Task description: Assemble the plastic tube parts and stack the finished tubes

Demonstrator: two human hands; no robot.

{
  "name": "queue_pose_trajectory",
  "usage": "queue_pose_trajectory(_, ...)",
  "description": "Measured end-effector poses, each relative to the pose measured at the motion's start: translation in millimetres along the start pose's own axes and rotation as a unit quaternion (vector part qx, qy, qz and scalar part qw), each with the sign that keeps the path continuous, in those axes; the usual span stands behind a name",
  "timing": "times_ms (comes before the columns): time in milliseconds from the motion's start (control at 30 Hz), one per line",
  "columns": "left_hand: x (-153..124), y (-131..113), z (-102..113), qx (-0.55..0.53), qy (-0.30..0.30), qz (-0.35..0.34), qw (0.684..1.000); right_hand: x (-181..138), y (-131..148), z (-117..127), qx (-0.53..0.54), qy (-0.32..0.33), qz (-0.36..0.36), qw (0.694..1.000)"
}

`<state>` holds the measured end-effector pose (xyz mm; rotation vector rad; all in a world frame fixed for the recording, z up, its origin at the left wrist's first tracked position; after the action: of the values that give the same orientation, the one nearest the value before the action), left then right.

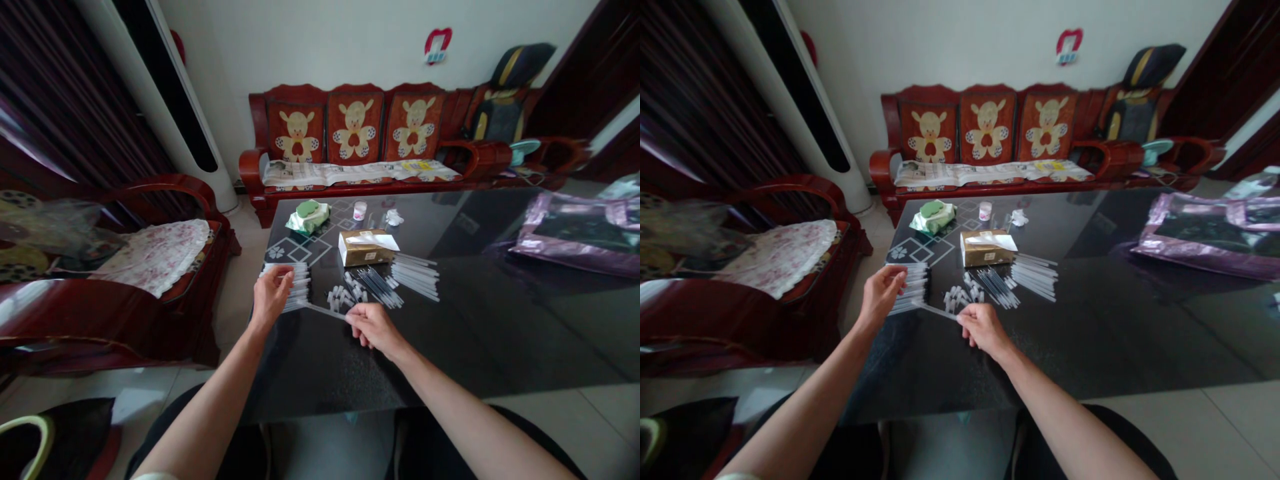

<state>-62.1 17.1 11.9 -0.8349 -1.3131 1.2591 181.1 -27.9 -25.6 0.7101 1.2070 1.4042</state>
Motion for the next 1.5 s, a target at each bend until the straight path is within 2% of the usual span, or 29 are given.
queue_pose_trajectory(100, 0.6, -1.7, 3.7, 0.032, -0.019, -0.021, 0.999, 2.4, 0.7, -18.2, -0.103, -0.015, 0.072, 0.992)
queue_pose_trajectory(167, -1.0, -1.0, 1.1, 0.028, 0.002, -0.021, 0.999, 3.9, 3.6, -29.5, -0.145, -0.027, 0.12, 0.982)
queue_pose_trajectory(233, -3.8, 1.2, -3.8, 0.023, 0.046, -0.011, 0.999, 6.2, 6.1, -38.2, -0.154, -0.029, 0.135, 0.978)
queue_pose_trajectory(333, -10.8, 5.1, -12.0, 0.057, 0.164, -0.002, 0.985, 12.4, 7.1, -47.0, -0.116, -0.018, 0.119, 0.986)
queue_pose_trajectory(433, -19.4, 7.7, -17.6, 0.114, 0.271, -0.028, 0.955, 20.8, 3.3, -52.6, -0.053, -0.014, 0.087, 0.995)
queue_pose_trajectory(500, -23.5, 9.1, -19.7, 0.168, 0.298, -0.056, 0.938, 25.9, -1.3, -55.2, -0.006, -0.011, 0.056, 0.998)
queue_pose_trajectory(600, -26.3, 12.0, -22.7, 0.294, 0.293, -0.08, 0.906, 29.5, -5.7, -54.7, 0.036, -0.001, 0.028, 0.999)
queue_pose_trajectory(700, -27.1, 14.5, -25.2, 0.395, 0.284, -0.075, 0.871, 28.3, -1.5, -43.6, 0.03, -0.004, 0.038, 0.999)
queue_pose_trajectory(833, -26.9, 14.3, -24.8, 0.464, 0.285, -0.076, 0.835, 23.9, 12.0, -8.3, 0.008, -0.051, 0.054, 0.997)
queue_pose_trajectory(967, -25.4, 13.5, -21.7, 0.496, 0.273, -0.084, 0.82, 17.2, 17.4, 36.0, -0.028, -0.125, 0.047, 0.991)
queue_pose_trajectory(1033, -24.9, 14.2, -20.9, 0.501, 0.268, -0.089, 0.818, 12.9, 14.3, 52.3, -0.058, -0.143, 0.032, 0.988)
queue_pose_trajectory(1133, -24.5, 15.4, -21.1, 0.501, 0.265, -0.097, 0.818, 6.6, 7.5, 64.5, -0.114, -0.141, 0.032, 0.983)
queue_pose_trajectory(1233, -24.4, 15.2, -23.3, 0.49, 0.266, -0.095, 0.825, 2.2, 1.9, 66.3, -0.169, -0.129, 0.048, 0.976)
queue_pose_trajectory(1400, -29.0, 7.4, -36.0, 0.401, 0.266, -0.115, 0.869, 1.0, 1.8, 69.4, -0.278, -0.125, 0.077, 0.949)
queue_pose_trajectory(1500, -35.5, 1.5, -45.5, 0.333, 0.282, -0.132, 0.89, 2.1, 5.7, 82.4, -0.334, -0.166, 0.073, 0.925)
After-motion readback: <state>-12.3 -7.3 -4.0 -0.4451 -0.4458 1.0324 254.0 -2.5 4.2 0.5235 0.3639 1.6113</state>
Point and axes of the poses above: each hand's wrist, its own x-axis towards the middle knuckle, its own z-axis out of the back of the hand, y = z × x, the point moved 2 cm from there along x, towards the middle knuckle, and after that the axes turned 3 degrees about -x, right-handed, at the moved point
